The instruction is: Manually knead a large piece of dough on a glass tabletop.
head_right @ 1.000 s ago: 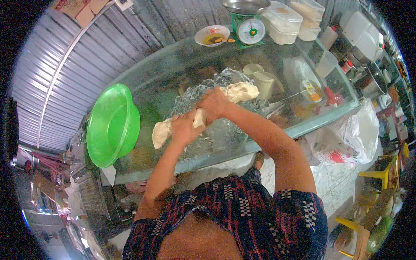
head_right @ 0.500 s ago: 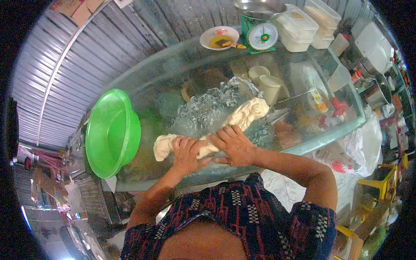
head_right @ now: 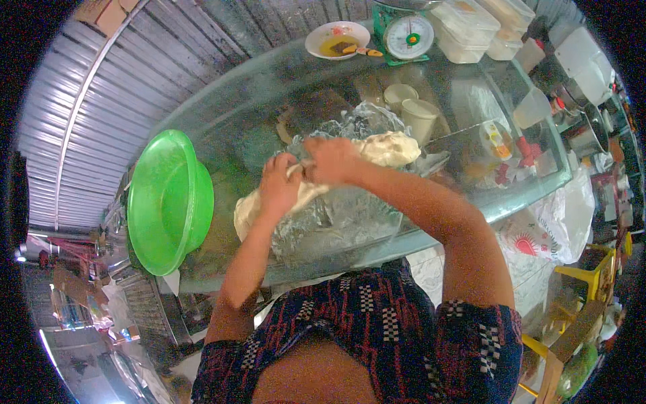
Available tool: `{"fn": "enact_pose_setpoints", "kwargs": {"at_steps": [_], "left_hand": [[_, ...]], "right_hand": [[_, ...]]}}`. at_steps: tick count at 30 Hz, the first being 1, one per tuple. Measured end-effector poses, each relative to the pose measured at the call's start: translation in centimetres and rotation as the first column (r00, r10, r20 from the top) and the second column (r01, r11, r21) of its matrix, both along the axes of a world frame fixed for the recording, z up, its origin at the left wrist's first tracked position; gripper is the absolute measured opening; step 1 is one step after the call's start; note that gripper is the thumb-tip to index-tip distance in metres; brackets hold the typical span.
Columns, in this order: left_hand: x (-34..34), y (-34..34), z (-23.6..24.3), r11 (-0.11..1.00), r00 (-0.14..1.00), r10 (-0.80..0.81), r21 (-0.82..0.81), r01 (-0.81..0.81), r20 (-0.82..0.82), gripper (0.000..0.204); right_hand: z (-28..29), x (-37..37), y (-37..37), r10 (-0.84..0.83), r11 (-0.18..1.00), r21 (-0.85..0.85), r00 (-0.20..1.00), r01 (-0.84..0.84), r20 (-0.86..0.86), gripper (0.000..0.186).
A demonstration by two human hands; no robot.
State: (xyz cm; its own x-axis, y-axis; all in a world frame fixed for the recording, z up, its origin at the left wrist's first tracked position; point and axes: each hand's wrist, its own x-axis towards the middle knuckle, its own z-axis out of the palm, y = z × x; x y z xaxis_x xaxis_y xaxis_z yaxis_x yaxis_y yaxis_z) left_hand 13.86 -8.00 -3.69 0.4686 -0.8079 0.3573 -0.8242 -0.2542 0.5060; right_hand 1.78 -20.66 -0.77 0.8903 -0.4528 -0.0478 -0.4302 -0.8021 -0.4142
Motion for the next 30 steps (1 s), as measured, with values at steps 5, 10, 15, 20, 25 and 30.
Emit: {"fn": "enact_pose_setpoints", "kwargs": {"at_steps": [5,10,15,20,25,30], "left_hand": [[3.7,-2.3,-0.1,0.962,0.957,0.083,0.272,-0.004,-0.278,0.027],[0.6,1.3,-1.4,0.995,0.994,0.03,0.096,-0.041,0.109,0.034],[-4.0,6.3,0.8,0.965,0.898,-0.19,0.245,0.096,0.397,0.088],[-3.9,7.1,-0.2,0.976,0.878,-0.212,0.135,0.17,0.429,0.094],[-2.8,6.4,0.0,0.965,0.898,-0.255,0.149,0.215,0.358,0.083],[-1.3,3.6,0.4,0.963,0.928,-0.192,0.241,0.116,0.32,0.047]], "right_hand": [[-1.6,1.2,-2.2,-0.248,0.966,0.131,0.936,0.221,0.25,0.048],[-3.6,-0.4,-1.0,-0.014,0.938,-0.309,0.911,0.154,0.412,0.047],[-3.2,-5.3,3.6,0.17,0.903,-0.426,0.859,0.061,0.483,0.059],[-1.5,-7.3,5.4,0.246,0.861,-0.507,0.902,-0.036,0.354,0.081],[-3.6,-6.2,3.8,0.265,0.862,-0.503,0.898,-0.058,0.352,0.075],[-3.4,-3.0,1.8,0.164,0.899,-0.439,0.935,-0.009,0.316,0.045]]}}
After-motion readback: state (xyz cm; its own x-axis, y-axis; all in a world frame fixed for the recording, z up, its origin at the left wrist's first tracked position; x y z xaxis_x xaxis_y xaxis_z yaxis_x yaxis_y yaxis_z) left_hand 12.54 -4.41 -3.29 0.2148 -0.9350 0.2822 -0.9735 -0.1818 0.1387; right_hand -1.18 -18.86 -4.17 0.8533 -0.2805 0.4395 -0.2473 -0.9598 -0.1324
